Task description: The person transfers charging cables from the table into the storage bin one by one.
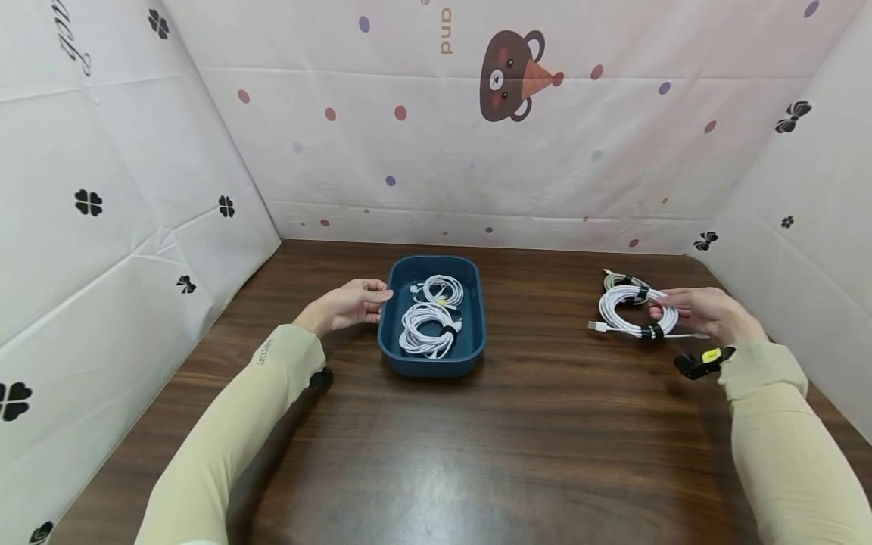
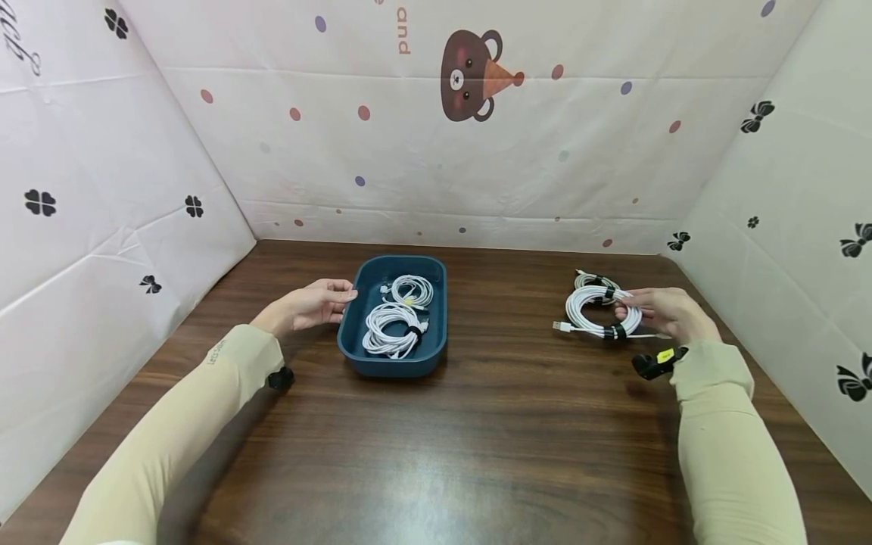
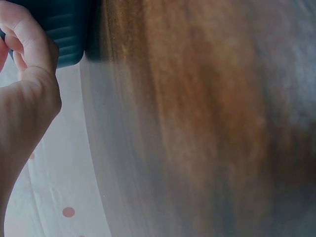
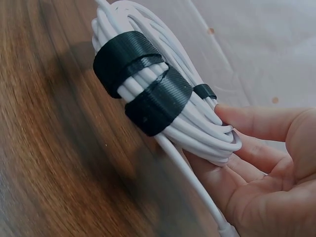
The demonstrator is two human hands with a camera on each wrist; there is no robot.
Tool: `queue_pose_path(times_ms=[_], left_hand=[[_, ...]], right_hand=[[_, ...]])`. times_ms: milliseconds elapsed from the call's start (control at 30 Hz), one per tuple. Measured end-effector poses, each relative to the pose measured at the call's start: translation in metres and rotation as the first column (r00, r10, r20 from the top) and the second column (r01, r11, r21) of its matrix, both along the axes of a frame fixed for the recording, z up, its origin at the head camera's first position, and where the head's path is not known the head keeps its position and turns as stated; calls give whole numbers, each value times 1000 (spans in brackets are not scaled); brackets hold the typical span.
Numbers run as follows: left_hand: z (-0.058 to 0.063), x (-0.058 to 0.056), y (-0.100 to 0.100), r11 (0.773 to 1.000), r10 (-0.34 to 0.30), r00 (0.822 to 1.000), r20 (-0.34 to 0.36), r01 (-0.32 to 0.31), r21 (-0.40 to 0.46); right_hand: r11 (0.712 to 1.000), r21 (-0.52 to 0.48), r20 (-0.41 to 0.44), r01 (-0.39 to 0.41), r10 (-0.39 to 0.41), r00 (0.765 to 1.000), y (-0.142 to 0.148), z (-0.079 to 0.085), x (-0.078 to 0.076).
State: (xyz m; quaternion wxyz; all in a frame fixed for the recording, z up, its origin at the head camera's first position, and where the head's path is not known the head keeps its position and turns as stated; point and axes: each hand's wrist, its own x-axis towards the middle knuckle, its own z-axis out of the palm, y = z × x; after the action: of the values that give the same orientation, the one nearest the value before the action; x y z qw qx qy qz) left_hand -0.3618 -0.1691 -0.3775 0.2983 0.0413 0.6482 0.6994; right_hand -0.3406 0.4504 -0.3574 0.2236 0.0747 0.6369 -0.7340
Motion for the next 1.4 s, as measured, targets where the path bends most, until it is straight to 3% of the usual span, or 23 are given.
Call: queue_pose_path(times_ms=[167, 433, 633, 933, 1400], left_hand=[[0, 0, 0, 1000, -6, 1000, 2, 6, 5], [-1, -1, 0, 1000, -5, 1000, 3, 5, 7], [-1, -1, -1, 1000, -4, 1000, 7, 4, 7], [-1, -1, -1, 1000, -4, 1000, 2, 4, 1], [-3, -3, 0, 1000, 6, 1000, -1, -6, -8]], right_hand=[[1000, 1, 0, 9, -9, 1000, -4, -1, -1], [997, -23, -33, -71, 70, 997, -6, -1, -3], [1000, -2, -34, -15, 15, 999, -14, 0, -4], [999, 44, -59, -26, 28, 998, -22, 5, -1], [1000, 13, -75, -27, 27, 997, -36, 10, -5]])
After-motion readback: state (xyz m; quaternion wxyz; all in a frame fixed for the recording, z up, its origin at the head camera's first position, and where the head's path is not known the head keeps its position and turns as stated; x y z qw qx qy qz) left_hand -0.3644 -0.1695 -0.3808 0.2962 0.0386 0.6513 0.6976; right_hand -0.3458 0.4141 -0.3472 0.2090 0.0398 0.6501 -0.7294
